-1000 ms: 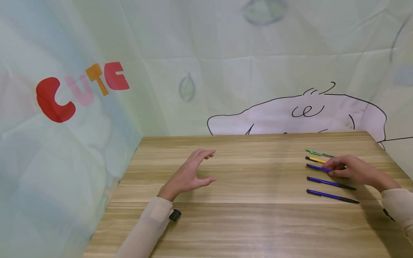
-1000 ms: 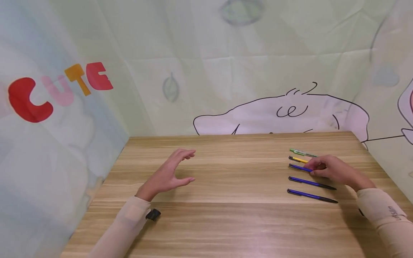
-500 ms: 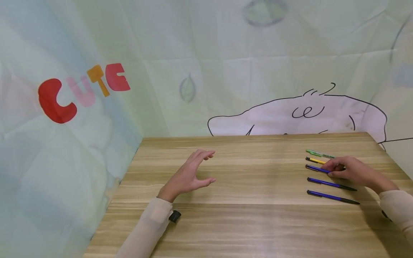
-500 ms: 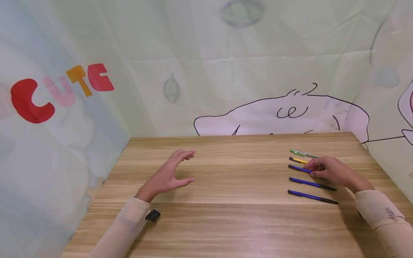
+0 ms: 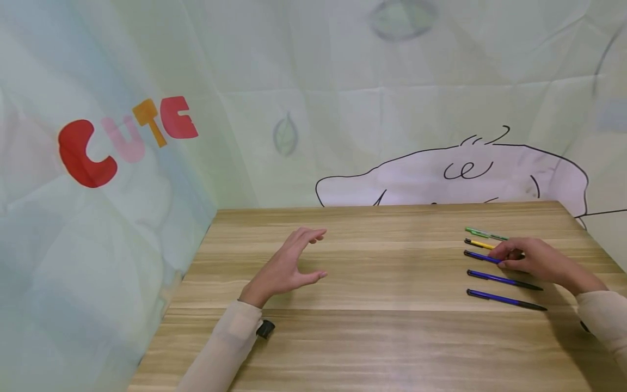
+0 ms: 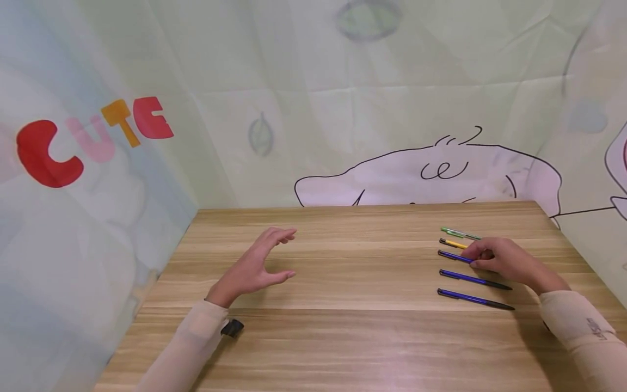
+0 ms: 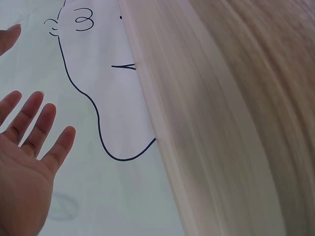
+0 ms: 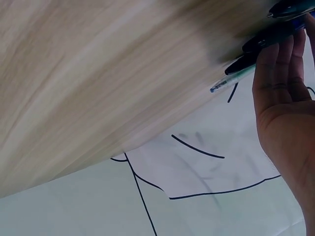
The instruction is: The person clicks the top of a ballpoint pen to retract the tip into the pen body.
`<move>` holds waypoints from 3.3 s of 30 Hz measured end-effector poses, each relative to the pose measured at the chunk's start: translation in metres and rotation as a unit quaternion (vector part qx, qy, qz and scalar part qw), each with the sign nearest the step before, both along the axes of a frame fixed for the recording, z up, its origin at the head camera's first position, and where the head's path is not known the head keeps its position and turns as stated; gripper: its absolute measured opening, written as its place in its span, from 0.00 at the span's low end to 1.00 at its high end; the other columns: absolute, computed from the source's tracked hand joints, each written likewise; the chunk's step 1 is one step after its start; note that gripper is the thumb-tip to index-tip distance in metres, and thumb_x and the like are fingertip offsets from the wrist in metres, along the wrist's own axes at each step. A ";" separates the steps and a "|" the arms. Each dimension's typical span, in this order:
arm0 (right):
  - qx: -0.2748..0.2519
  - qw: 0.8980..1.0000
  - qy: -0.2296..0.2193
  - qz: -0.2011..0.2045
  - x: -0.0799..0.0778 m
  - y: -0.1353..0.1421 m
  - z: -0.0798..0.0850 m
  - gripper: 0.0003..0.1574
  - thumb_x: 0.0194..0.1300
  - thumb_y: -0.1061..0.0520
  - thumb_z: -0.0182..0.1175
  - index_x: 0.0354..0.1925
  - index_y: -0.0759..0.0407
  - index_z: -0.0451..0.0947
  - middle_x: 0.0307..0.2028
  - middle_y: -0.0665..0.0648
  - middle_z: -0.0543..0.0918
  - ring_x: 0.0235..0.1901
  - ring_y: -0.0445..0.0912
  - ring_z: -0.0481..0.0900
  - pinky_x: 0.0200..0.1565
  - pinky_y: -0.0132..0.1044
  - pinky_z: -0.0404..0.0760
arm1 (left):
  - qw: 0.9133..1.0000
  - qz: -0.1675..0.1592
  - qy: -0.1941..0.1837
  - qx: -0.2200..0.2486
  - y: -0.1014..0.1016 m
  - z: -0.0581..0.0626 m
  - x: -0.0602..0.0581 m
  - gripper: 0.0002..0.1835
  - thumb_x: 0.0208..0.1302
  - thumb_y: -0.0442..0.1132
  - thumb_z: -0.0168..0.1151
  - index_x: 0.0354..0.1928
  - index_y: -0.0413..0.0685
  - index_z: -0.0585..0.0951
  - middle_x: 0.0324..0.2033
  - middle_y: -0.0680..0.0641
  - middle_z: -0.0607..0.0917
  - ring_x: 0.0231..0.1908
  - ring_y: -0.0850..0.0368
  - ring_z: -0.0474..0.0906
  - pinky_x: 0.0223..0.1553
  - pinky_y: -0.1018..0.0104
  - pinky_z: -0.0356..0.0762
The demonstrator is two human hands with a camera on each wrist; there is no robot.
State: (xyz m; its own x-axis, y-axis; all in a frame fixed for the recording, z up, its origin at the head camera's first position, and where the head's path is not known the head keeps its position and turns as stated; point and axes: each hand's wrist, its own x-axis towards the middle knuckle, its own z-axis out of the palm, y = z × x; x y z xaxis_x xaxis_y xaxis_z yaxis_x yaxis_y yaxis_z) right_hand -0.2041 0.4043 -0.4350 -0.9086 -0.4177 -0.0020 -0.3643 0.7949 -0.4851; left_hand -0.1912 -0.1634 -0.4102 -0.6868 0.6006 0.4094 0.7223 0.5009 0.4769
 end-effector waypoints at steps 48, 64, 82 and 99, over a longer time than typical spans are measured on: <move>-0.054 0.996 0.059 0.029 0.032 -0.012 -0.011 0.14 0.58 0.63 0.74 0.44 0.57 0.86 0.37 0.45 0.86 0.34 0.29 0.77 0.35 0.27 0.79 | 1.000 -0.003 -0.006 -0.004 0.004 -0.002 -0.001 0.44 0.58 0.48 0.76 0.75 0.57 0.64 0.61 0.54 0.73 0.59 0.55 0.71 0.61 0.54 0.75; -0.020 0.999 0.043 0.010 0.036 -0.014 -0.012 0.12 0.59 0.61 0.73 0.43 0.52 0.85 0.35 0.42 0.82 0.34 0.28 0.74 0.34 0.30 0.78 | 1.000 -0.007 -0.010 -0.006 0.005 -0.003 -0.001 0.44 0.60 0.49 0.75 0.75 0.59 0.64 0.62 0.55 0.72 0.59 0.51 0.72 0.62 0.55 0.74; -0.004 0.999 0.047 0.023 0.033 -0.015 -0.011 0.08 0.63 0.62 0.70 0.41 0.53 0.85 0.33 0.44 0.83 0.34 0.28 0.73 0.35 0.30 0.78 | 1.000 -0.010 -0.006 -0.005 0.006 -0.001 -0.001 0.44 0.59 0.48 0.75 0.75 0.55 0.64 0.63 0.53 0.72 0.60 0.50 0.72 0.62 0.55 0.74; -0.013 0.992 0.114 0.052 0.029 -0.023 -0.002 0.12 0.62 0.66 0.69 0.44 0.55 0.85 0.35 0.45 0.84 0.35 0.28 0.74 0.34 0.30 0.78 | 1.000 -0.011 -0.002 -0.005 0.010 0.000 -0.003 0.45 0.59 0.47 0.75 0.75 0.55 0.64 0.63 0.52 0.73 0.61 0.55 0.70 0.63 0.54 0.74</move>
State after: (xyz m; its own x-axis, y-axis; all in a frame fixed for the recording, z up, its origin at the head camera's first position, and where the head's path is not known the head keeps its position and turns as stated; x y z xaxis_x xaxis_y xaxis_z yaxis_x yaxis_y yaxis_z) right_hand -0.1755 0.3810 -0.4373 -0.8364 -0.5060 0.2106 -0.5460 0.7353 -0.4015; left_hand -0.1938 -0.1536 -0.4099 -0.6749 0.6197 0.4006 0.7313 0.4896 0.4748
